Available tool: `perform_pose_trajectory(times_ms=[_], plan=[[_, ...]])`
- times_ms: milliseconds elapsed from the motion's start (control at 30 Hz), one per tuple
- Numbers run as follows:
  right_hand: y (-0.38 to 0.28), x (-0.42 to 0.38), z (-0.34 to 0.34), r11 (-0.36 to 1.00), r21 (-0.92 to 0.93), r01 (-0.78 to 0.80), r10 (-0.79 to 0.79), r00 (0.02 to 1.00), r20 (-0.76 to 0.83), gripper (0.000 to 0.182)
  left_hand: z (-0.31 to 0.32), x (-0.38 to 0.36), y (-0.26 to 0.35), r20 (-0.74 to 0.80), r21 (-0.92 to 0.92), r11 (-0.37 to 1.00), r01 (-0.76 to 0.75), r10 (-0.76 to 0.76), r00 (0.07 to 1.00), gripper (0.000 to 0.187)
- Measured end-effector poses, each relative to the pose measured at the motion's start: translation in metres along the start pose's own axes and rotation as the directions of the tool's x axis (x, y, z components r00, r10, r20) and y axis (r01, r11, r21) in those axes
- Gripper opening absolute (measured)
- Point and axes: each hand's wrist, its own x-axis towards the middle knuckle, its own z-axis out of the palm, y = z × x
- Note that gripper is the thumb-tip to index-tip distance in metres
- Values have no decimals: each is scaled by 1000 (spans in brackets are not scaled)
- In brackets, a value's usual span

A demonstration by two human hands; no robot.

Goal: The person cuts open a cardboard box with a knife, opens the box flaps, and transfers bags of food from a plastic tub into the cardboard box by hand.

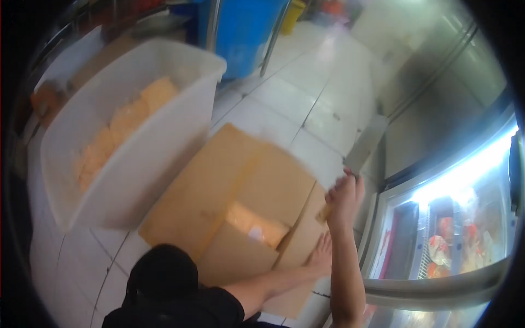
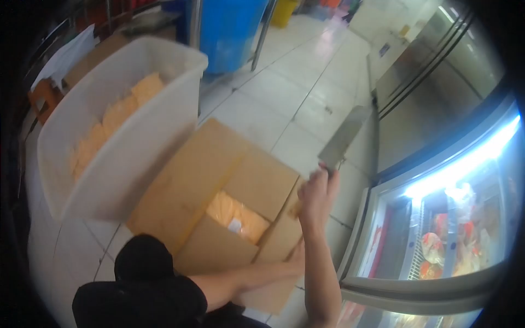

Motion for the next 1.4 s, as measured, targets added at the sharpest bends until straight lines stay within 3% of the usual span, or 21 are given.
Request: perform_pose_trajectory(times_ms=[100,200,267,300,500,633,700,733,800,833,867,933,967,1000,1067,1100,1167,1233,1300,1333,1400], plan=[[59,17,2,983,31,-182,184,982,-51,34,20,-39,-1,134,127,991,-40,23,991,82],[135,24,16,989,-127,-70,70,998,-7,35,8,-77,8,266,239,965,-107,41,963,78],[161,32,17,966,-200,-166,193,974,121,35,-20,-99,12,329,192,973,-128,59,942,76],[177,37,20,920,-322,-224,310,919,244,35,-45,-109,15,285,-121,987,-110,141,948,72],[203,32,62,845,-430,-318,443,867,229,21,-35,-124,20,212,72,980,-186,167,963,75],[209,36,79,808,-589,-11,293,875,385,15,-21,-126,10,244,198,950,-240,189,951,72],[181,16,82,848,-377,-372,452,880,147,12,0,-130,-6,106,149,953,-264,250,962,65],[209,33,85,850,-379,-367,448,882,149,12,13,-136,-12,41,118,952,-284,281,959,61],[294,83,80,635,-719,283,289,776,561,12,27,-145,-7,-62,64,945,-322,326,943,56],[267,71,75,627,-723,288,286,778,559,12,28,-150,-1,-99,45,940,-339,342,935,54],[246,58,70,691,-707,151,287,840,460,15,21,-152,7,-74,-309,939,-155,138,988,51],[219,38,60,812,-577,-92,284,925,252,23,-14,-162,16,17,-610,791,42,-40,999,49],[207,40,52,810,-575,-111,294,926,235,27,-52,-172,15,202,-254,959,-124,178,963,50],[193,44,40,792,-597,-132,328,915,234,31,-90,-181,11,297,-132,949,-287,314,902,49],[176,45,15,787,-586,-194,385,896,221,39,-163,-197,-4,296,-152,816,-558,576,762,45],[173,41,9,811,-543,-216,380,901,210,43,-181,-212,-31,169,-112,850,-515,528,833,41],[193,38,6,893,-396,-214,307,933,189,41,-241,-205,-58,-131,348,932,-100,154,979,63],[242,43,8,947,-233,-222,259,955,145,39,-282,-197,-101,-340,511,764,394,-242,909,85],[266,52,12,827,-523,207,-196,978,76,39,-299,-183,-125,-425,535,615,580,-397,813,94],[257,54,9,824,-525,213,-210,975,67,39,-301,-174,-132,-288,579,570,583,-526,800,90],[186,10,11,887,-432,-163,238,963,125,42,-305,-158,-138,-131,625,535,569,-647,751,85]])
